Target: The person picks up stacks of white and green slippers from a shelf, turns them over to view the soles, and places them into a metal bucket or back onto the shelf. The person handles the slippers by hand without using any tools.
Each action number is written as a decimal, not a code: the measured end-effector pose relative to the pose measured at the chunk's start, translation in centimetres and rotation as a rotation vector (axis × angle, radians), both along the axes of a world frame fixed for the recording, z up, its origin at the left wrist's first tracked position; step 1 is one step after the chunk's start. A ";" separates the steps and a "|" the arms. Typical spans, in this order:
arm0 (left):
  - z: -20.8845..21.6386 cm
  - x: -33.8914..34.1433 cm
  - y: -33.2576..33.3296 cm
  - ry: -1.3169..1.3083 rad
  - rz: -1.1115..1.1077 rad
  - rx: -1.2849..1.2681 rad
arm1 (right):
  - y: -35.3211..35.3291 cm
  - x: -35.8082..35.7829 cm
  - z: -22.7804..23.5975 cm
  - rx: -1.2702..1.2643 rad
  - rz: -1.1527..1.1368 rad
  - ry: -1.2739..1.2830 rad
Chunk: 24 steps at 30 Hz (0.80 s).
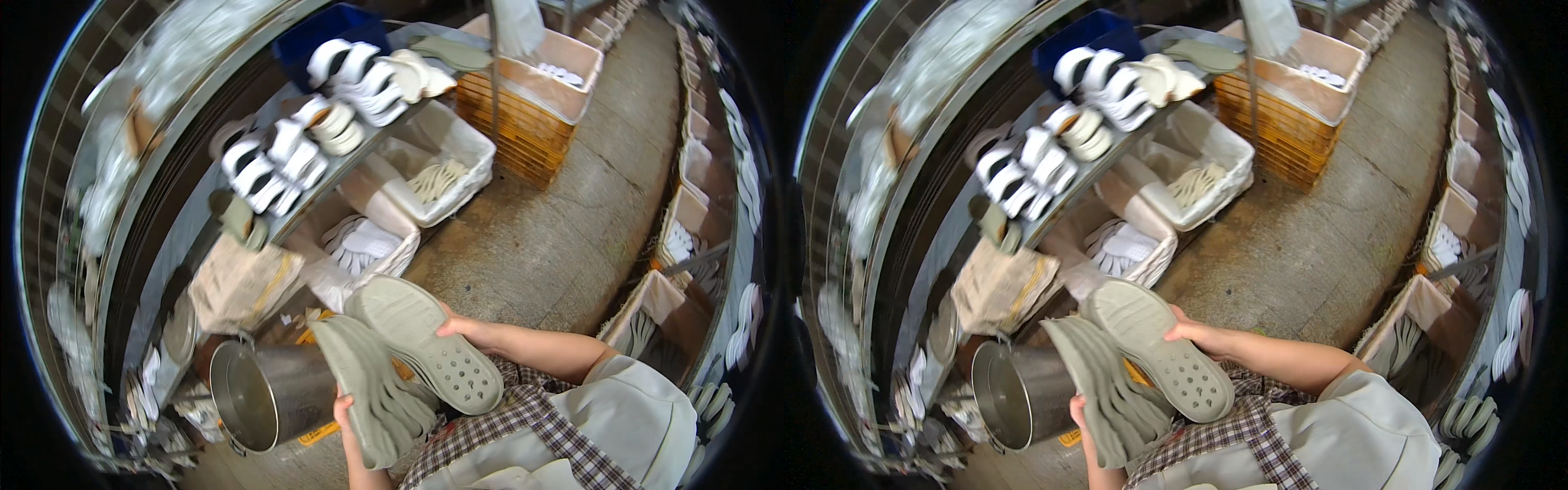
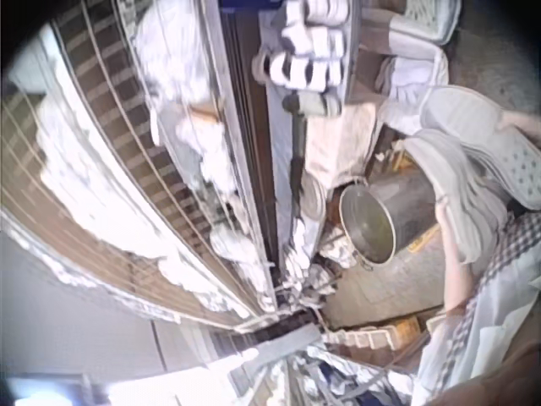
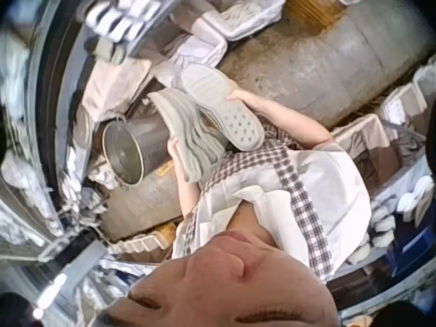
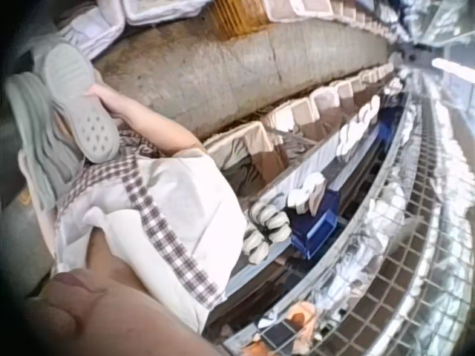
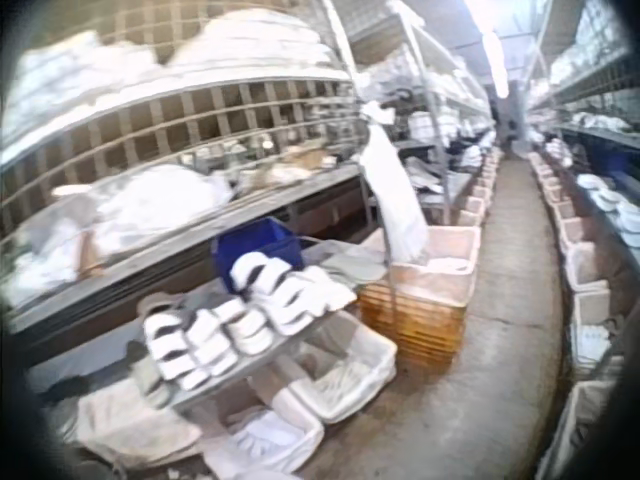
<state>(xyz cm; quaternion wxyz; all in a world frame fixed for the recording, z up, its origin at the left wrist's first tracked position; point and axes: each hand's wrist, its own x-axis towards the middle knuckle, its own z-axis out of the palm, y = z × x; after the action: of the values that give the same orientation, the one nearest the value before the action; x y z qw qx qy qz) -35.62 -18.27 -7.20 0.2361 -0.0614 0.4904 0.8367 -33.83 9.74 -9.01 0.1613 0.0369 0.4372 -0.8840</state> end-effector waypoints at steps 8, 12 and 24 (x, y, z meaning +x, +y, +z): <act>-5.9 -6.9 14.8 -0.068 -0.422 -0.114 | 13.8 2.5 -7.8 -0.500 -0.106 -0.272; -9.3 -11.6 21.1 -0.015 -0.609 -0.366 | 17.5 3.8 -9.6 -0.336 -0.516 -0.553; -15.1 -24.6 43.2 0.052 -0.720 -0.375 | 26.5 0.9 -11.4 -0.724 -0.668 -0.442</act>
<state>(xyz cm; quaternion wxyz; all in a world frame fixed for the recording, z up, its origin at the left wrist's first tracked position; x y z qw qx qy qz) -60.21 24.94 -22.29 0.4862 0.0932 0.6304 0.5978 -32.97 36.28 -20.39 -0.0380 0.3012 0.0249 -0.9525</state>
